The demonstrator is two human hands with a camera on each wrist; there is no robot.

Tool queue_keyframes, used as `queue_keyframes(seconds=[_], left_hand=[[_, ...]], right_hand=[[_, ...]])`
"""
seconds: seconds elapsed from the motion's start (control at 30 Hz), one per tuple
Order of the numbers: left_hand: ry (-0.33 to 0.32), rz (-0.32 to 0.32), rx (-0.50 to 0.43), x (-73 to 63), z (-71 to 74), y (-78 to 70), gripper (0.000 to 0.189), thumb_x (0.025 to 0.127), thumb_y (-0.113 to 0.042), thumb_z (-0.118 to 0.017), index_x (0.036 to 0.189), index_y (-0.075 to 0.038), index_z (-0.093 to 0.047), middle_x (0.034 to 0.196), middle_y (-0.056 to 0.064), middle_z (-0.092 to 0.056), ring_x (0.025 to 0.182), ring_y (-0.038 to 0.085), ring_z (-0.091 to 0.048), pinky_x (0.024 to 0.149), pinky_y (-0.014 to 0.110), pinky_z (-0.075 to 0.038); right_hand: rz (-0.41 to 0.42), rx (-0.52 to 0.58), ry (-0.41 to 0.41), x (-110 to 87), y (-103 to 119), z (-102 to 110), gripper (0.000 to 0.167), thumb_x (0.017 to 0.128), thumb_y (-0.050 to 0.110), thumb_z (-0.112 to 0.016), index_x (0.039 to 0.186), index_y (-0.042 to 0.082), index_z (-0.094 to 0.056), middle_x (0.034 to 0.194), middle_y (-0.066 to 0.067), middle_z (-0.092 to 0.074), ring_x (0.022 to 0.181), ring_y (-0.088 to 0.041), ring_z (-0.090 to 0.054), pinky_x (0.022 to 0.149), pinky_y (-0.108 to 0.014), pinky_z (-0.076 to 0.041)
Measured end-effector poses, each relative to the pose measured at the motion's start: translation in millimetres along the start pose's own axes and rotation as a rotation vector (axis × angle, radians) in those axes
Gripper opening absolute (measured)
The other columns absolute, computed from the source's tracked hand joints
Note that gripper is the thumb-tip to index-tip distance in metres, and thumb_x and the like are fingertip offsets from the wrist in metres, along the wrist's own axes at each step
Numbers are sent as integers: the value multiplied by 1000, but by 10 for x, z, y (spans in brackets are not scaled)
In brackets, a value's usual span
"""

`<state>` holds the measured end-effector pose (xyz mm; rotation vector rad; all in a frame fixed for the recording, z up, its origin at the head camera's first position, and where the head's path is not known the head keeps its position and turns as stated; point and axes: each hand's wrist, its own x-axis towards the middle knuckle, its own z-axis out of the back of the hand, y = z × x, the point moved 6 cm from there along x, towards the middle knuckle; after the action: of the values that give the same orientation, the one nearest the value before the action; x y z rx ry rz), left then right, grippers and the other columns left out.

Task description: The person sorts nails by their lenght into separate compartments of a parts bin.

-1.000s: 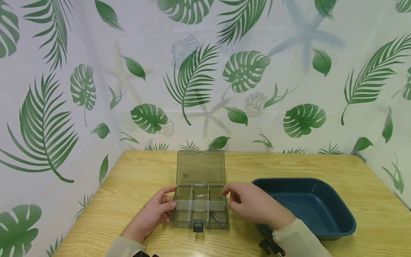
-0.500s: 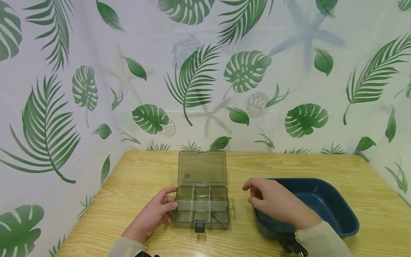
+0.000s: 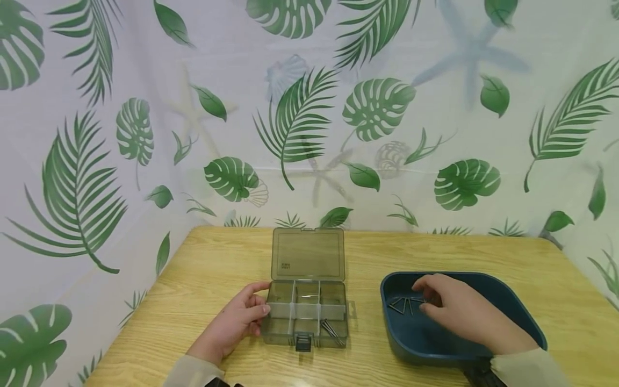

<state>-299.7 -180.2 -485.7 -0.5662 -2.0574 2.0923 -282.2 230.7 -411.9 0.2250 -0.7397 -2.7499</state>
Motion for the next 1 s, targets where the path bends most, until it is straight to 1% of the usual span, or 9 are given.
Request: queue_keyframes(seconds=[0.13,0.23,0.43,0.6,0.73,0.83,0.9,1.0], left_hand=[[1,2,1,0,-4,0,62,102,-16,-63,155,-8,-32,100,6,-48,72,15,-44,58,28,-48],[1,2,2,-3,-11,-2,63,101,-16,-63,155,-8,-32,101,6,-48,72,15,-44,58,28,-48],[0,2,-5,-6,9,12,63,101,-16,-64,155,-7,-33,100,6,-48,72,16,-44,58,28,-47],[-6,3,-1,-1,7,16,63,101,-16,-64,154,-7,-33,99,6,-49,72,16,-45,58,28,-48],[-6,0,1,4,7,23,63,100,-15,-64,154,-7,-33,99,6,-49,73,16,-45,59,28,-47],[-8,-4,1,8,14,29,62,100,-15,-64,154,-7,-33,98,6,-50,72,16,-46,58,28,-48],[-12,-2,-1,14,24,40,62,100,-15,-64,154,-7,-33,98,6,-50,71,16,-46,58,28,-48],[-11,-2,0,21,33,47,63,100,-15,-64,154,-8,-33,97,6,-50,71,16,-46,58,27,-48]], right_hand=[[-23,-23,22,-13,-199,-4,39,93,24,-74,128,9,-64,115,-1,-64,98,-19,-59,78,-43,-52],[-35,-48,38,-22,-285,-12,40,92,23,-75,127,8,-64,114,-2,-63,98,-20,-60,78,-44,-52],[-46,-87,80,-18,-364,-32,46,89,22,-78,130,6,-63,121,-5,-62,102,-24,-63,82,-47,-54],[-49,-133,117,-9,-426,-90,50,88,26,-80,132,8,-64,118,-3,-61,100,-20,-63,82,-46,-54],[-57,-144,122,-6,-488,-137,47,88,24,-80,130,9,-65,113,0,-60,100,-19,-61,83,-46,-53],[-42,-152,117,-6,-515,-174,42,88,21,-79,128,10,-67,109,2,-59,99,-19,-60,83,-45,-53],[-27,-156,110,-11,-520,-190,37,88,18,-79,123,13,-69,107,3,-58,98,-18,-60,82,-44,-53],[-6,-167,94,-27,-506,-202,27,88,14,-78,113,17,-70,103,4,-57,94,-15,-59,80,-42,-53]])
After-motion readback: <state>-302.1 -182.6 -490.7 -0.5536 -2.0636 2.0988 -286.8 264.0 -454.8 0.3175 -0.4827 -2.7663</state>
